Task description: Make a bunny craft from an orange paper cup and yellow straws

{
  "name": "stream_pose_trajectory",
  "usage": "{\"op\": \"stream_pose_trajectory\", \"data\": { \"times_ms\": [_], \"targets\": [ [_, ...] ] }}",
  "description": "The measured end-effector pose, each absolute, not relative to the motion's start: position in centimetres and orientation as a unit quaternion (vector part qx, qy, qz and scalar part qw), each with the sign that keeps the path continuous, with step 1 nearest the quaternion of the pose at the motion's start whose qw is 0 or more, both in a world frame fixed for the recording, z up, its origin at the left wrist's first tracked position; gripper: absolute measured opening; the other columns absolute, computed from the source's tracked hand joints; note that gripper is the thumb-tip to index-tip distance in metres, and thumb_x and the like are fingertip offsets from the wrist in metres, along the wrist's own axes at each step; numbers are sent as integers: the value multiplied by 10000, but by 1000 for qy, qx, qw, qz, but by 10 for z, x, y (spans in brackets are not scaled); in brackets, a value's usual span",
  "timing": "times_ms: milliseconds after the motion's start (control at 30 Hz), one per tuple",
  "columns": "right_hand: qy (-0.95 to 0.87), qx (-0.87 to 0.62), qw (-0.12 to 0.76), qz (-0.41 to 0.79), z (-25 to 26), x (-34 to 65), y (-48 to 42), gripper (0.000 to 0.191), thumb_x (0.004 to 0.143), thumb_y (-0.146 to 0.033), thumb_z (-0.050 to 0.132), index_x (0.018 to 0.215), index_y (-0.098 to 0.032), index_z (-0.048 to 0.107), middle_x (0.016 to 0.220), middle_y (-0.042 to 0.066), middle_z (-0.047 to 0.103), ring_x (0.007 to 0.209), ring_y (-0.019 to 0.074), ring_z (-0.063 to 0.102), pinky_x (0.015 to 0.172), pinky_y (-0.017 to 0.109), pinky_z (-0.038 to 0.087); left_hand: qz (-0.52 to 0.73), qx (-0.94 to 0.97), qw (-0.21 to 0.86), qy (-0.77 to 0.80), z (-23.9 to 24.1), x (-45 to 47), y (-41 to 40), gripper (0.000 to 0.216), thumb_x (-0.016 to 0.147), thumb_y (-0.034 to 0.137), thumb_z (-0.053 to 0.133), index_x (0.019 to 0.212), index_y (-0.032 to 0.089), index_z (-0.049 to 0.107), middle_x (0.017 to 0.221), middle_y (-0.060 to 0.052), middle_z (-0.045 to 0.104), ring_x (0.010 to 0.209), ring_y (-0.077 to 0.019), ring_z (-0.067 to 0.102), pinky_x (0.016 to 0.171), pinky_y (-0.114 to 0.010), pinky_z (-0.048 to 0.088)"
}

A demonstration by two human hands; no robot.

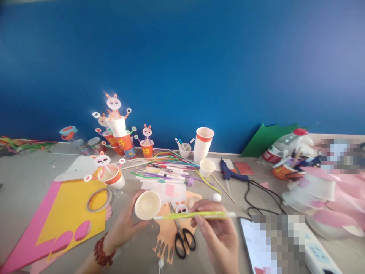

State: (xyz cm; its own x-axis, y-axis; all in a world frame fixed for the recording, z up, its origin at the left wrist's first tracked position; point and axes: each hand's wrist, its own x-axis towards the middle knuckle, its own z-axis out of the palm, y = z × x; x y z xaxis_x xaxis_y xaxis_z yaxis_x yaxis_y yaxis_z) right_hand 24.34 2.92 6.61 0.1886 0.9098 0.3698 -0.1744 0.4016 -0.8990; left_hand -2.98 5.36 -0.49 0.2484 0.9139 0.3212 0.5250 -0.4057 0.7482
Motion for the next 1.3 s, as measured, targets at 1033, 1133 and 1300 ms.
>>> {"op": "stream_pose_trajectory", "data": {
  "times_ms": [1033,1133,1300],
  "targets": [
    [-796,-330,474,182,101,221,30,279,881,-14,550,1087,-187,623,875,65,716,827,202,680,749,311,557,362,783,305,403,43,-5,43,756,708,88,675,1382,300,407,1349,-101,564,1289,-336,535,1070,-508,489],
    [-802,-325,467,182,103,221,30,257,884,-18,544,1067,-183,619,863,62,710,790,192,670,726,305,543,360,781,312,403,44,-4,43,796,687,53,674,1382,333,406,1349,-86,565,1296,-331,529,1084,-507,484],
    [-810,-333,448,179,105,221,31,212,901,-49,539,1045,-182,621,855,65,710,752,194,657,677,306,516,357,779,323,401,41,-5,44,804,688,58,702,1378,329,390,1352,-93,535,1302,-321,509,1086,-516,467]
  ]
}}
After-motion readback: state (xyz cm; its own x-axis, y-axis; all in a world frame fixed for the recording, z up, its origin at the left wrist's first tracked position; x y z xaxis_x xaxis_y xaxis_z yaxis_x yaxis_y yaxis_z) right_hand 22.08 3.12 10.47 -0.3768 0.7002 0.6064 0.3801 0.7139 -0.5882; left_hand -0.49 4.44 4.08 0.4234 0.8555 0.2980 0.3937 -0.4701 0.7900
